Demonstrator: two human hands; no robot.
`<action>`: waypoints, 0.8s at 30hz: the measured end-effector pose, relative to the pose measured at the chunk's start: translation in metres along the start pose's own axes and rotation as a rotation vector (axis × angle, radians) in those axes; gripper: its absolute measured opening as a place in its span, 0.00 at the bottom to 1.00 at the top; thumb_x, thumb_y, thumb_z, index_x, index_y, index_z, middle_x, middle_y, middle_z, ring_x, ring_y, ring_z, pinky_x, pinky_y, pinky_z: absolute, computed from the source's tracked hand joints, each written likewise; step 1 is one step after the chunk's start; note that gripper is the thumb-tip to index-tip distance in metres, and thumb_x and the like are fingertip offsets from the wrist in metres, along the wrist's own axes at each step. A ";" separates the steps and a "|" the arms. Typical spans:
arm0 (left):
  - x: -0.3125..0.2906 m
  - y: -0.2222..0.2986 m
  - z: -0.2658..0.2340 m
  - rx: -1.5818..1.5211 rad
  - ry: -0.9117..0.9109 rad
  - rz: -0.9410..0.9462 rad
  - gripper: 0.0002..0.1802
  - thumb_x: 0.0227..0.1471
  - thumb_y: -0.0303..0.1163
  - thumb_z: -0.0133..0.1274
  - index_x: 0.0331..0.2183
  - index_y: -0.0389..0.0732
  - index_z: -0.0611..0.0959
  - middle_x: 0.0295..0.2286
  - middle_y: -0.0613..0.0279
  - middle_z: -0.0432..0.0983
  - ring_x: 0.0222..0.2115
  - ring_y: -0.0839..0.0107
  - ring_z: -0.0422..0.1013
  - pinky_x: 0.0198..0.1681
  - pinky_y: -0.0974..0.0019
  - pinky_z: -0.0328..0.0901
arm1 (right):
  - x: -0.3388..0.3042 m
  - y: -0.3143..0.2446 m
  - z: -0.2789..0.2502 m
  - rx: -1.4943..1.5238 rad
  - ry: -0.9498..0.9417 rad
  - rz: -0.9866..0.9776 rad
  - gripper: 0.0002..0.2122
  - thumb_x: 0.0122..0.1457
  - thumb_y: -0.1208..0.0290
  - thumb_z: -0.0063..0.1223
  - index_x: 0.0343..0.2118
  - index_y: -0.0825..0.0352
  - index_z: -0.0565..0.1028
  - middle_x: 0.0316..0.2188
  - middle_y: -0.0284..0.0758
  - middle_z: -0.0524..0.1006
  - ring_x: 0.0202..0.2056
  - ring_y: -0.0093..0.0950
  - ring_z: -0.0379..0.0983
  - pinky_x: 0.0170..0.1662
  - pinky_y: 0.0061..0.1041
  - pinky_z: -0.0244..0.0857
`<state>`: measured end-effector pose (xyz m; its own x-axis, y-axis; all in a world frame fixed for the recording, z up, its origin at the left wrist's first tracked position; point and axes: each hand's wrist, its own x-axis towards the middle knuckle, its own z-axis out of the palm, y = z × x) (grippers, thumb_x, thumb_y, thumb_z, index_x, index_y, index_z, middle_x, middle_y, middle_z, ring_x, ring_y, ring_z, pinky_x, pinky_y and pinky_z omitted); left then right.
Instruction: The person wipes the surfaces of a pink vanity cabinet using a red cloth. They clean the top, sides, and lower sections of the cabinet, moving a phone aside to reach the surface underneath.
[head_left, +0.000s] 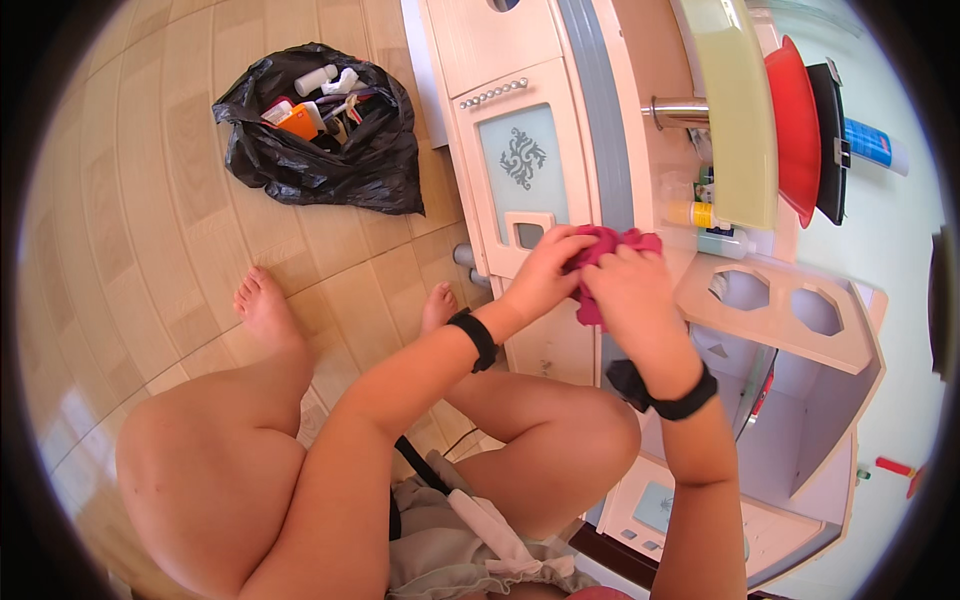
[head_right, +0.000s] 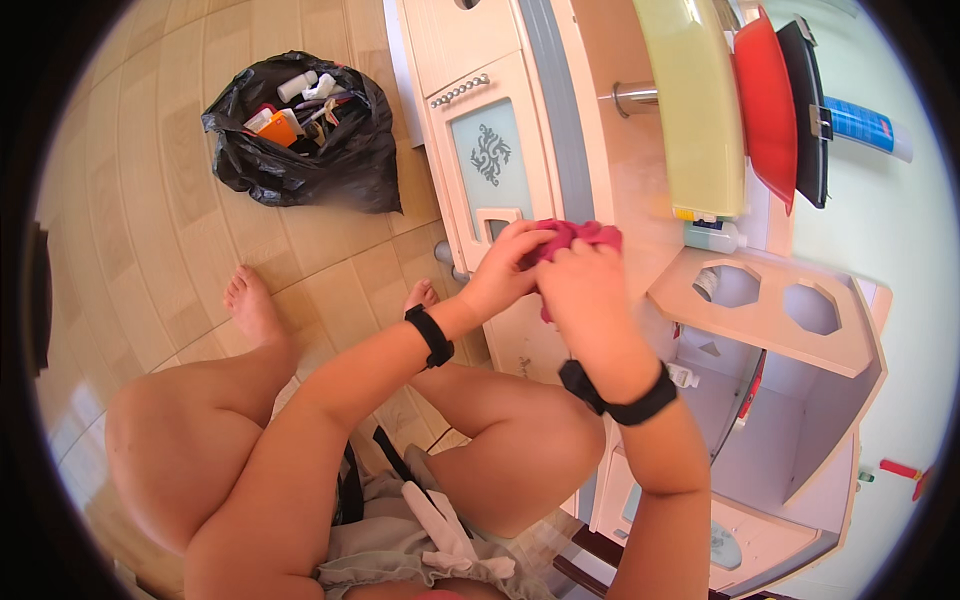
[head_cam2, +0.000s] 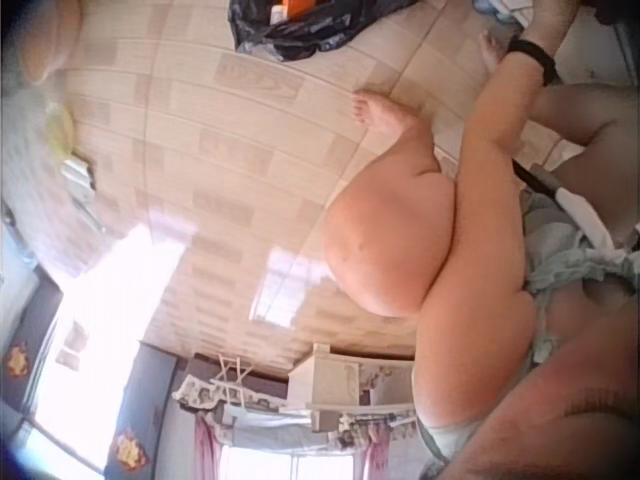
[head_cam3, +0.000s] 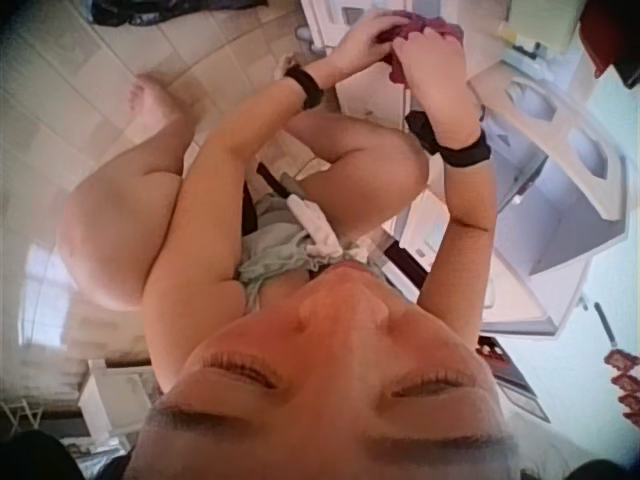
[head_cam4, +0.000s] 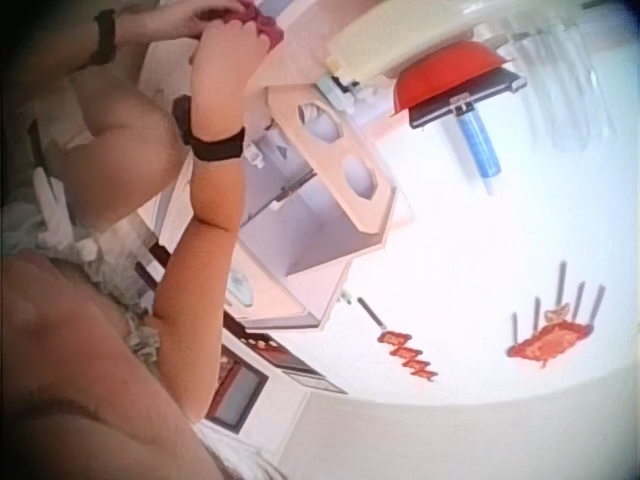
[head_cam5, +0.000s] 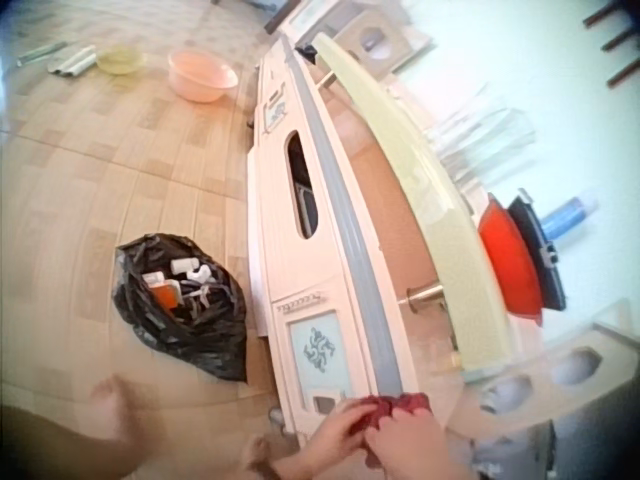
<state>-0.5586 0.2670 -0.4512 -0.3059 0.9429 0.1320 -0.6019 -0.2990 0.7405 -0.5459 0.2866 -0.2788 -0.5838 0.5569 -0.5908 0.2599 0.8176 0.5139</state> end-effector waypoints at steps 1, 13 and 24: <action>0.006 0.010 0.007 0.021 -0.027 0.103 0.24 0.39 0.15 0.51 0.44 0.37 0.74 0.41 0.53 0.66 0.44 0.56 0.65 0.47 0.64 0.63 | -0.011 0.006 -0.008 -0.003 0.090 0.007 0.09 0.39 0.72 0.59 0.28 0.59 0.78 0.26 0.29 0.75 0.35 0.28 0.70 0.37 0.27 0.61; 0.071 0.075 0.036 0.598 0.033 0.612 0.21 0.42 0.18 0.50 0.43 0.37 0.75 0.51 0.49 0.64 0.54 0.47 0.58 0.53 0.55 0.58 | -0.042 0.035 0.052 0.323 0.541 0.266 0.25 0.48 0.75 0.57 0.50 0.72 0.63 0.48 0.47 0.67 0.51 0.45 0.63 0.50 0.35 0.62; 0.146 0.083 0.011 1.111 0.308 0.677 0.18 0.46 0.28 0.46 0.42 0.35 0.74 0.48 0.51 0.67 0.54 0.57 0.60 0.52 0.56 0.60 | 0.042 0.054 0.007 0.360 0.717 0.250 0.18 0.51 0.75 0.52 0.46 0.71 0.67 0.44 0.45 0.70 0.44 0.44 0.67 0.44 0.35 0.64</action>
<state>-0.6450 0.3815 -0.3633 -0.5449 0.5418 0.6399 0.6041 -0.2757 0.7477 -0.5512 0.3556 -0.2802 -0.7923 0.5991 0.1150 0.6049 0.7471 0.2755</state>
